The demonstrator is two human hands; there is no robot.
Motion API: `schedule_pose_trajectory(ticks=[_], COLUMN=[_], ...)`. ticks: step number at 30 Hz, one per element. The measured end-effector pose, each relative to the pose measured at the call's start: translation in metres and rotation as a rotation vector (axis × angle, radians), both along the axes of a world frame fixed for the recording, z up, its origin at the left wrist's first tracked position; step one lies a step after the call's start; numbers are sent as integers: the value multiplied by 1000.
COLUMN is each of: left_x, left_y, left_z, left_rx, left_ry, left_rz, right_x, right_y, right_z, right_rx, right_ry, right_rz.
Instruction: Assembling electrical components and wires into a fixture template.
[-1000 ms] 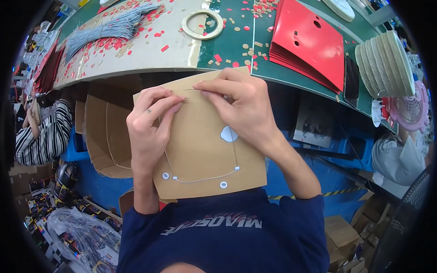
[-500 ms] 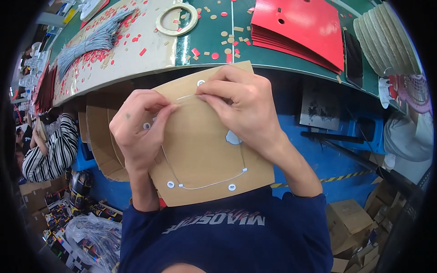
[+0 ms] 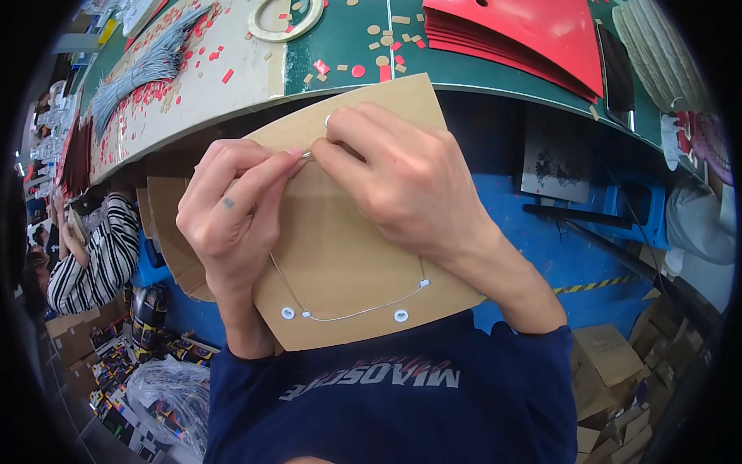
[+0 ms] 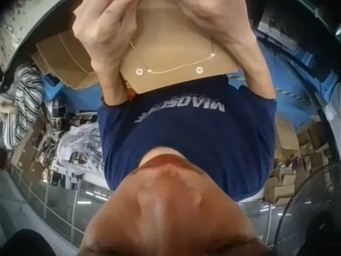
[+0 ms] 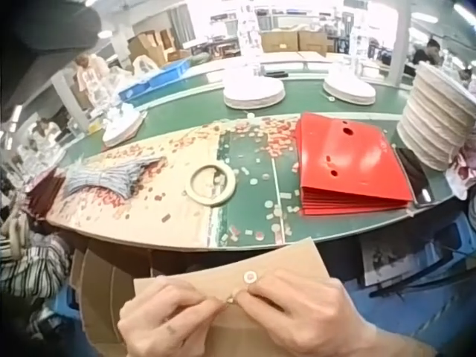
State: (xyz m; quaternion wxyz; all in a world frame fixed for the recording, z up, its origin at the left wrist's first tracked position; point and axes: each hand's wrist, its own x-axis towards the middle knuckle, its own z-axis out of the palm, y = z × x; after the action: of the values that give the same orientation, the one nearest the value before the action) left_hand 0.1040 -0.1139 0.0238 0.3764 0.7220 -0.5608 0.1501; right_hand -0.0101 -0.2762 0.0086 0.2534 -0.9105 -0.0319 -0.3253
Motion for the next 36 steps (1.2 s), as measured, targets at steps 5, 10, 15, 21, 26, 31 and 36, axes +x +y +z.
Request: schedule_pose_trajectory(ticks=[5, 10, 15, 21, 26, 31, 36], left_x=[-6, -7, -4, 5, -1, -2, 0], left_y=[0, -3, 2, 7, 9, 11, 19], left_z=[8, 11, 18, 40, 33, 34, 23], left_rx=[55, 72, 115, 366, 559, 597, 476], left_ry=[17, 24, 67, 204, -62, -79, -60], left_rz=[57, 64, 26, -3, 128, 142, 88], right_x=[2, 7, 9, 12, 14, 18, 13], right_y=[-2, -12, -10, -6, -10, -12, -13], right_z=[0, 3, 1, 2, -1, -5, 4], right_rx=[158, 290, 330, 290, 311, 433, 627], right_ry=[3, 34, 80, 78, 63, 18, 181], right_rz=[32, 133, 176, 157, 162, 184, 106])
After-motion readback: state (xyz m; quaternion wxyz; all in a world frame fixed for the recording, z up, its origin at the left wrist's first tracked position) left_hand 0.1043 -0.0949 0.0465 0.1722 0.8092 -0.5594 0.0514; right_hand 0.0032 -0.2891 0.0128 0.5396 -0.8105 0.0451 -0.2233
